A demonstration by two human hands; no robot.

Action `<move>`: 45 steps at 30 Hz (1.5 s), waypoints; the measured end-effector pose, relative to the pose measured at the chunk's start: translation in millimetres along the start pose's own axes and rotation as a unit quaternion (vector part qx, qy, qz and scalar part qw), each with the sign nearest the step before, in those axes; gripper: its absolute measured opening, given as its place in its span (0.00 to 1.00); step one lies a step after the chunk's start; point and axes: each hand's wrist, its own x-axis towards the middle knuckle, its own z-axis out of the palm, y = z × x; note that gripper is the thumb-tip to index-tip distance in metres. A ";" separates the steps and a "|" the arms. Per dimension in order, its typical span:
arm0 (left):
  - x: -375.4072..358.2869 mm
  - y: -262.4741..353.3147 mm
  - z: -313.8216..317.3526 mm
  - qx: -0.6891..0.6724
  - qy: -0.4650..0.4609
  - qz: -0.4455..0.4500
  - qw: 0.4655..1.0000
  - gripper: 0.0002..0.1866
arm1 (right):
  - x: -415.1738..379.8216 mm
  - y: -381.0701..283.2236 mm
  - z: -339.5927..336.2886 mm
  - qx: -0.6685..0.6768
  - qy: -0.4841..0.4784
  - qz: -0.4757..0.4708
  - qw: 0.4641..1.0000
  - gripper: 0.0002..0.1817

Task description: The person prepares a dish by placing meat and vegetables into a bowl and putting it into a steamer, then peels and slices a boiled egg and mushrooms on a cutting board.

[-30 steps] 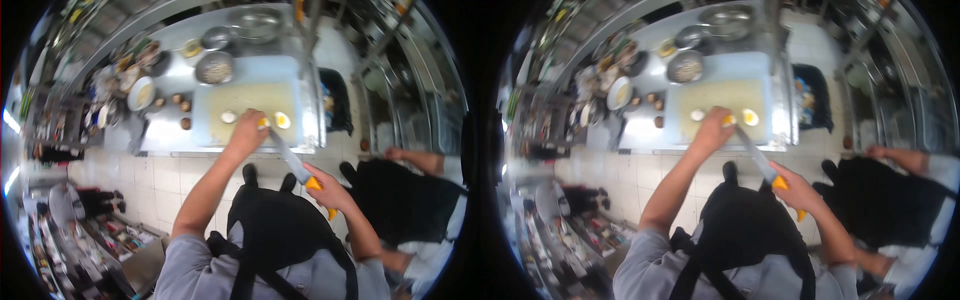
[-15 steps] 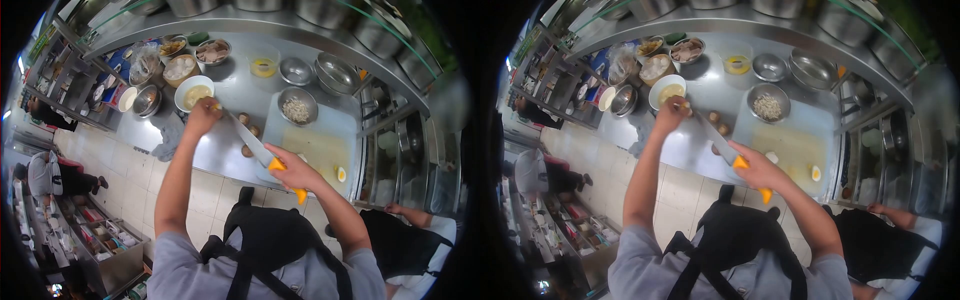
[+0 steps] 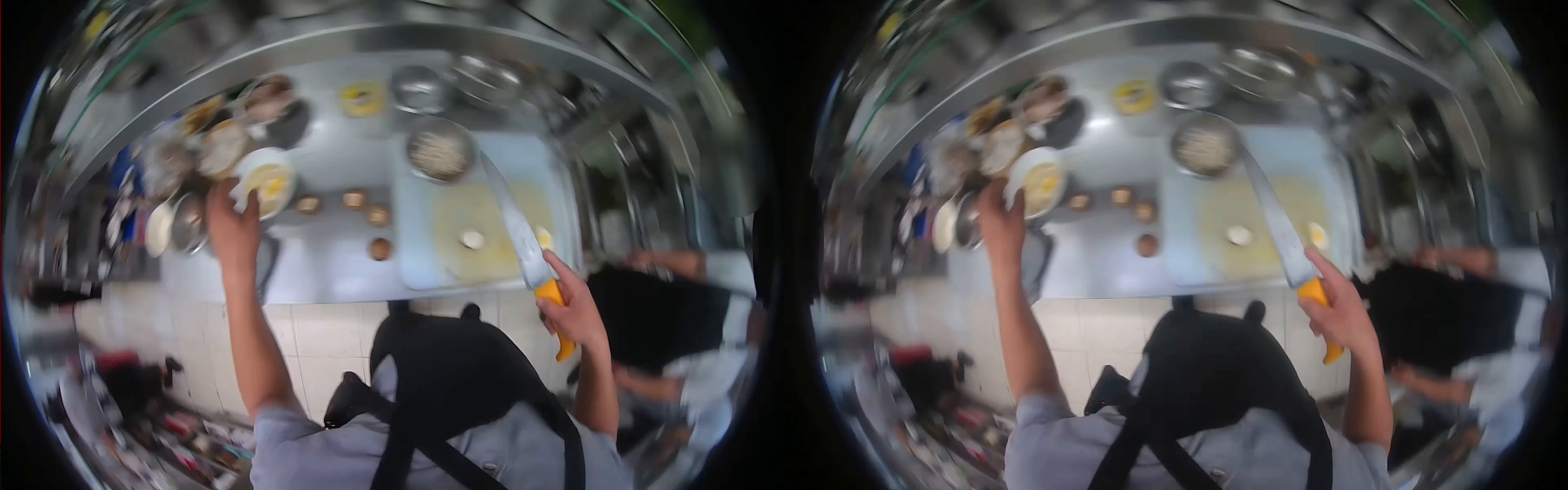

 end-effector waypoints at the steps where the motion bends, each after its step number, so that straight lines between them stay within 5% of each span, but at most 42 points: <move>1: -14.8 28.5 5.1 -0.018 -0.030 0.047 0.998 0.16 | -13.4 15.6 -15.0 0.048 0.017 0.001 0.999 0.42; 2: -31.9 75.1 10.3 -0.064 -0.113 -0.013 0.991 0.14 | -26.9 32.0 -31.0 0.058 0.027 0.001 0.998 0.43; 5: -91.8 150.9 85.4 -0.183 -0.212 0.246 0.928 0.15 | -64.8 89.8 -65.5 0.094 0.091 0.016 0.991 0.43; 10: -147.7 308.0 171.6 -0.244 -0.342 0.437 0.796 0.18 | -78.4 163.8 -87.1 0.077 0.086 0.086 0.990 0.41; 12: -157.3 341.1 191.1 -0.232 -0.372 0.428 0.790 0.17 | -79.9 172.2 -90.0 0.042 0.087 0.110 0.989 0.40; 13: -164.4 350.8 196.4 -0.224 -0.399 0.414 0.787 0.17 | -80.2 184.2 -91.5 -0.055 0.104 0.030 0.993 0.39; 14: -171.1 355.4 198.0 -0.217 -0.407 0.417 0.783 0.17 | -80.2 192.5 -92.3 -0.151 0.121 -0.050 0.980 0.39; 22: -207.4 347.2 211.5 -0.228 -0.321 0.337 0.855 0.15 | -59.9 182.3 -111.5 -0.226 0.045 -0.151 0.961 0.37; 45: -209.3 347.9 209.3 -0.243 -0.315 0.321 0.860 0.15 | -36.5 183.6 -118.3 -0.244 0.000 -0.137 0.960 0.38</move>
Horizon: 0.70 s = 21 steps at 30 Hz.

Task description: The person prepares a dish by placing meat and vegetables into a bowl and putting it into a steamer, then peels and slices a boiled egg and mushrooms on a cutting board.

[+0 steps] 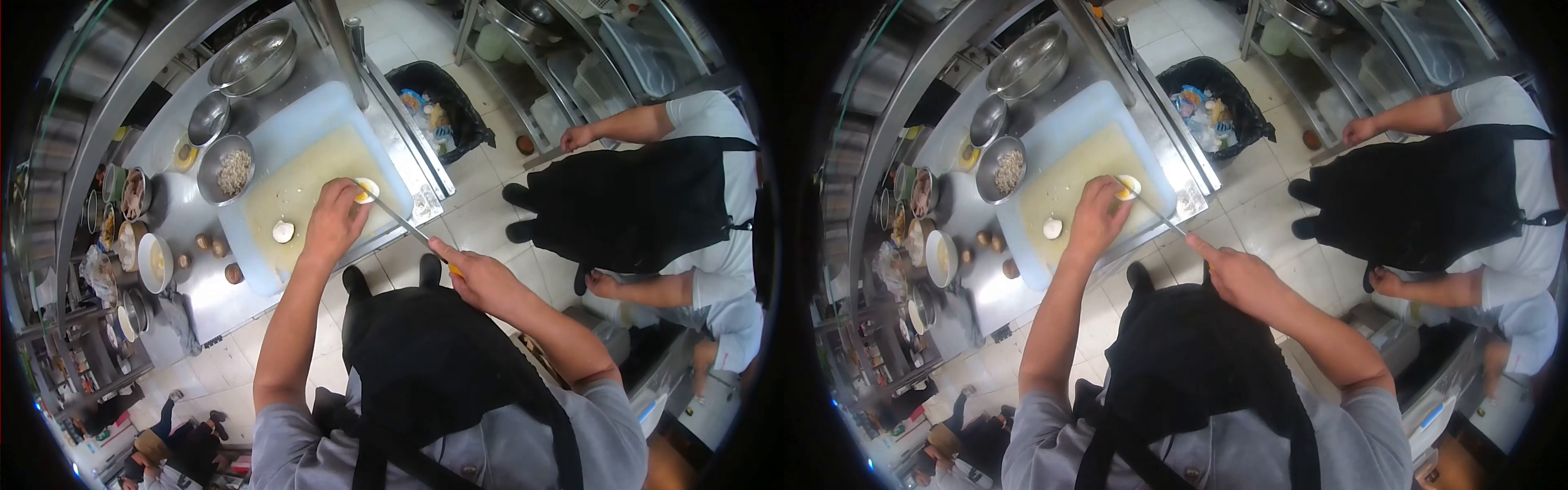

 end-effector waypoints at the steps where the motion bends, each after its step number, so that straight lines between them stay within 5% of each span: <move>1: -0.4 -0.5 -3.1 0.005 -0.001 0.006 1.000 0.17 | -0.2 1.4 -1.1 0.023 0.008 -0.013 1.000 0.38; 8: -6.6 1.0 -36.3 0.026 -0.016 -0.076 0.997 0.26 | -16.4 -3.1 -23.4 0.098 -0.025 0.053 0.993 0.38; 10: -8.4 -2.9 -35.8 0.001 -0.037 -0.153 0.988 0.28 | -15.2 4.3 -25.8 0.163 -0.036 0.128 0.978 0.39; 16: 6.4 34.3 -18.5 -0.001 -0.051 -0.333 0.941 0.32 | -9.7 27.6 -17.4 0.248 -0.057 0.160 0.954 0.39; 21: 21.6 28.6 4.9 0.072 -0.014 -0.277 0.958 0.28 | 3.7 33.1 -20.2 0.295 -0.098 0.128 0.942 0.40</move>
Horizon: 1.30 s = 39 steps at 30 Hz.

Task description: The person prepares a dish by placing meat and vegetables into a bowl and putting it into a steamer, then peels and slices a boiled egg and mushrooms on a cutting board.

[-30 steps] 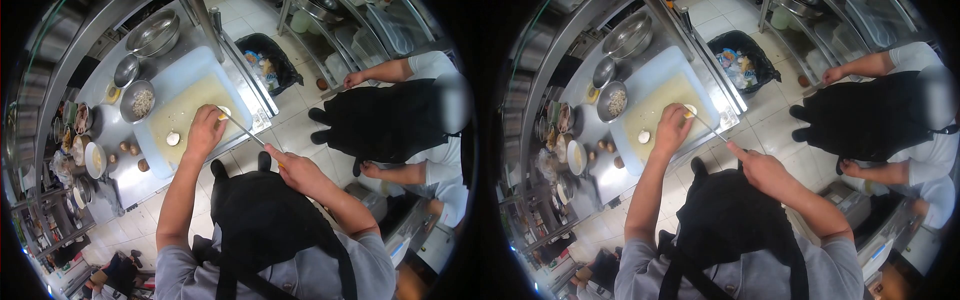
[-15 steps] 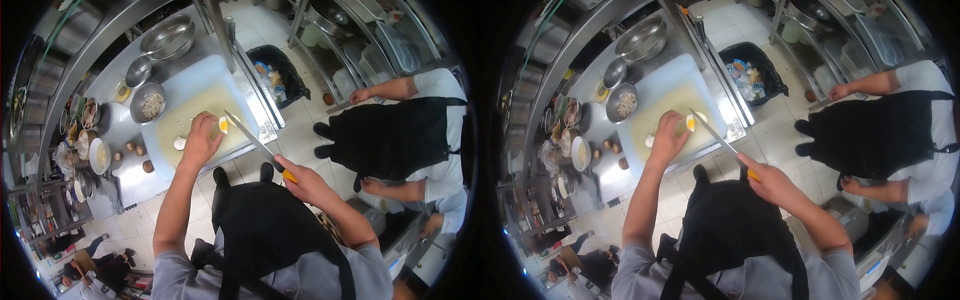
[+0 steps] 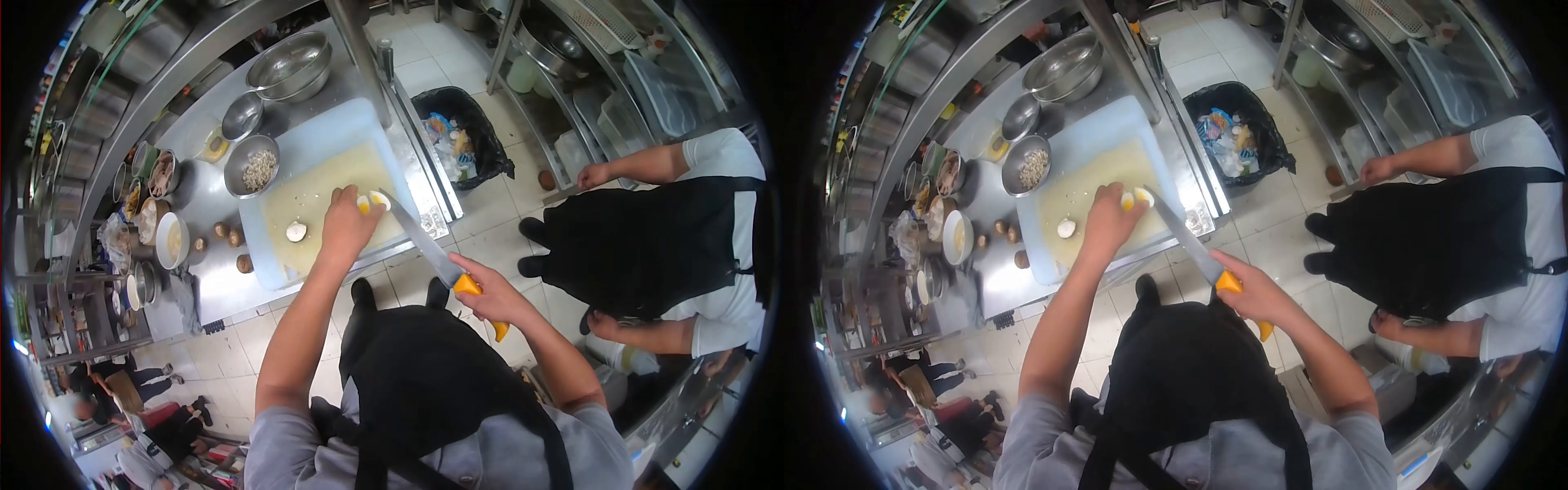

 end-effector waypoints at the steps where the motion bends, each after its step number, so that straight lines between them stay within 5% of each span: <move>1: 2.2 2.1 1.2 0.006 -0.012 -0.009 1.000 0.27 | 0.6 -2.1 -1.8 0.018 -0.018 0.018 1.000 0.40; 11: 9.6 -7.2 1.7 -0.044 -0.026 -0.018 0.999 0.21 | 19.2 0.2 -4.6 0.044 -0.047 -0.023 0.998 0.40; 21: 4.3 -48.3 -42.5 -0.272 -0.030 -0.102 0.956 0.20 | 16.2 -64.0 28.6 -0.014 -0.052 -0.032 0.998 0.41; 26: -25.6 -121.2 -141.3 -0.274 0.054 -0.135 0.951 0.21 | 57.0 -143.8 105.7 -0.056 -0.101 -0.028 0.993 0.40; 33: -62.5 -318.3 -269.8 -0.309 0.165 -0.211 0.913 0.19 | 189.1 -242.1 266.8 -0.126 -0.251 -0.135 0.950 0.39; 39: -53.8 -425.8 -304.6 -0.344 0.185 -0.261 0.883 0.22 | 249.3 -309.9 366.8 -0.250 -0.236 -0.136 0.929 0.41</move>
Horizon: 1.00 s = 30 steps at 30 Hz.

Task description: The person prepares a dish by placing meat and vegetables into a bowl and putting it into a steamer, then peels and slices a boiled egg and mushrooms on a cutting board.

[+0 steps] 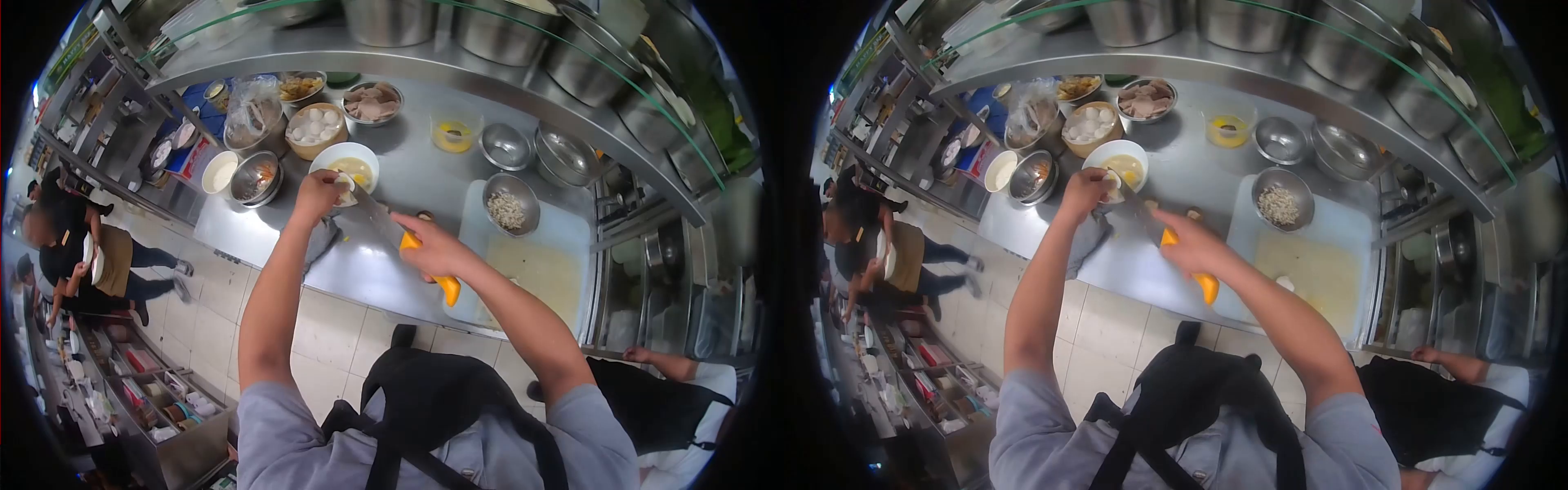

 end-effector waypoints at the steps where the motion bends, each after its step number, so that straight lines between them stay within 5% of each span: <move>1: 6.0 -6.4 -7.7 0.028 0.012 0.007 1.000 0.21 | 7.2 -6.4 2.9 -0.031 0.004 0.023 0.999 0.41; 4: 0.9 -15.2 -30.6 0.127 0.091 0.015 0.988 0.25 | 28.4 16.4 14.6 -0.157 0.111 -0.093 0.977 0.39; 7: -32.6 -44.0 -50.4 0.200 0.175 0.121 0.956 0.23 | 4.3 6.7 10.8 -0.128 0.110 -0.052 0.984 0.38; 10: -75.4 -87.4 -44.4 0.300 0.143 0.118 0.936 0.20 | -36.6 20.0 5.4 -0.085 0.110 -0.066 0.988 0.40; 12: -97.5 -110.4 -24.3 0.496 0.170 0.268 0.808 0.18 | -75.9 20.2 2.0 -0.006 0.101 0.005 0.995 0.39; 15: -95.0 -127.2 -4.0 0.408 0.160 0.208 0.874 0.17 | -138.9 56.2 4.2 0.100 0.119 0.096 0.983 0.38; 23: -144.6 -87.3 90.6 0.365 -0.026 0.296 0.882 0.16 | -316.4 171.1 36.8 0.219 0.311 0.213 0.900 0.39; 28: -143.3 -78.7 91.5 0.247 0.078 0.206 0.944 0.16 | -351.6 222.4 55.4 0.163 0.398 0.198 0.881 0.38; 30: -149.9 -60.6 92.3 0.244 0.096 0.180 0.948 0.16 | -354.1 238.1 56.0 0.012 0.437 0.158 0.886 0.35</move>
